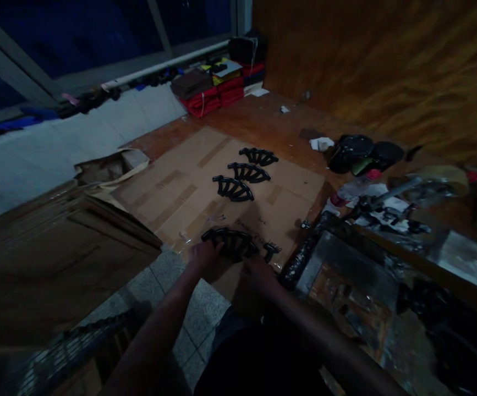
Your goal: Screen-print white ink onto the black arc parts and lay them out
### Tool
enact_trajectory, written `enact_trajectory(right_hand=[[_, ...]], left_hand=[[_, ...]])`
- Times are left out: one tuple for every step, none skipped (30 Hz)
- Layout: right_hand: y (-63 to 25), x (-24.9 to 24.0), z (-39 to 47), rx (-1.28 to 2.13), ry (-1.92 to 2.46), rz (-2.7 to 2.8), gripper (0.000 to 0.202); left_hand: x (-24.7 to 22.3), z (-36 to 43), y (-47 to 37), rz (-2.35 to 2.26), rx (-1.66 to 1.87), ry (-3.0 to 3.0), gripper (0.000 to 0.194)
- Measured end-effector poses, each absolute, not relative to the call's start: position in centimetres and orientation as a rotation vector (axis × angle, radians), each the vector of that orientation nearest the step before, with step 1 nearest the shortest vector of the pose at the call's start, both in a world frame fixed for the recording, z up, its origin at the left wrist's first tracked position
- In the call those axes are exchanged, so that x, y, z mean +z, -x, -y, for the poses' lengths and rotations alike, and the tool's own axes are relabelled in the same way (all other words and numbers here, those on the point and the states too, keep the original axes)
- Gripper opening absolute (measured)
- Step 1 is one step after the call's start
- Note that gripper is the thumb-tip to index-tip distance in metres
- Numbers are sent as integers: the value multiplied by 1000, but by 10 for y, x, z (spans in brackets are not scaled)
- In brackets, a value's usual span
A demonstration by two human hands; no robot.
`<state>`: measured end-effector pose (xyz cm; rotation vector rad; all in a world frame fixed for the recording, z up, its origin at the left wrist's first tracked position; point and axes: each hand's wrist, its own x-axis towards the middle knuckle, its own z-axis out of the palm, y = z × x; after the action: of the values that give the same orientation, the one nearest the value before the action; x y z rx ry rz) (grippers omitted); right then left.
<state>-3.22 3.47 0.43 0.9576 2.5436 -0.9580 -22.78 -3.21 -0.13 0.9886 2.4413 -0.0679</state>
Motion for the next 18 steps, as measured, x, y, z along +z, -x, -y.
enact_trajectory(right_hand=[[31, 5, -36, -966, -967, -2548, 49], [31, 5, -37, -969, -977, -2545, 46], [32, 6, -37, -971, -988, -2537, 44], [33, 6, -37, -976, -999, -2524, 43], [35, 7, -37, -982, -1012, -2509, 43], [38, 7, -36, -991, -1029, -2493, 43], [40, 8, -36, -1003, -1048, -2483, 44], [42, 9, -35, -1022, -1061, -2479, 44], [44, 9, -35, -1047, -1068, -2483, 42], [45, 9, -35, -1077, -1065, -2499, 41], [46, 10, -35, -1115, -1056, -2534, 40], [45, 10, -35, -1160, -1041, -2581, 40], [44, 11, -36, -1210, -1026, -2628, 42], [41, 13, -37, -1257, -1019, -2667, 45], [37, 15, -38, -1301, -1024, -2697, 48], [31, 17, -38, -1341, -1040, -2714, 49], [24, 21, -38, -1373, -1077, -2719, 48], [16, 25, -38, -1392, -1137, -2718, 45]], left_hand=[[-2, 37, 215, -2494, -44, -1006, 61], [-5, 43, 202, -2538, -8, -1051, 59], [-9, 48, 188, -2579, 86, -1170, 55], [-15, 52, 176, -2545, 146, -1315, 52], [-22, 55, 166, -2494, 147, -1420, 53], [-29, 56, 159, -2465, 138, -1486, 57], [-36, 55, 154, -2437, 106, -1520, 62], [-41, 53, 153, -2428, 74, -1528, 65], [-45, 50, 155, -2430, 55, -1529, 67], [-47, 46, 160, -2425, 47, -1539, 66], [-48, 41, 168, -2418, 49, -1557, 63], [-47, 35, 178, -2411, 61, -1585, 60], [-46, 29, 191, -2405, 80, -1616, 58], [-45, 22, 206, -2400, 104, -1649, 57], [-43, 15, 222, -2396, 127, -1680, 57], [-41, 8, 239, -2389, 140, -1707, 58], [-39, 1, 255, -2386, 143, -1726, 58], [-38, -6, 270, -2378, 131, -1742, 57]])
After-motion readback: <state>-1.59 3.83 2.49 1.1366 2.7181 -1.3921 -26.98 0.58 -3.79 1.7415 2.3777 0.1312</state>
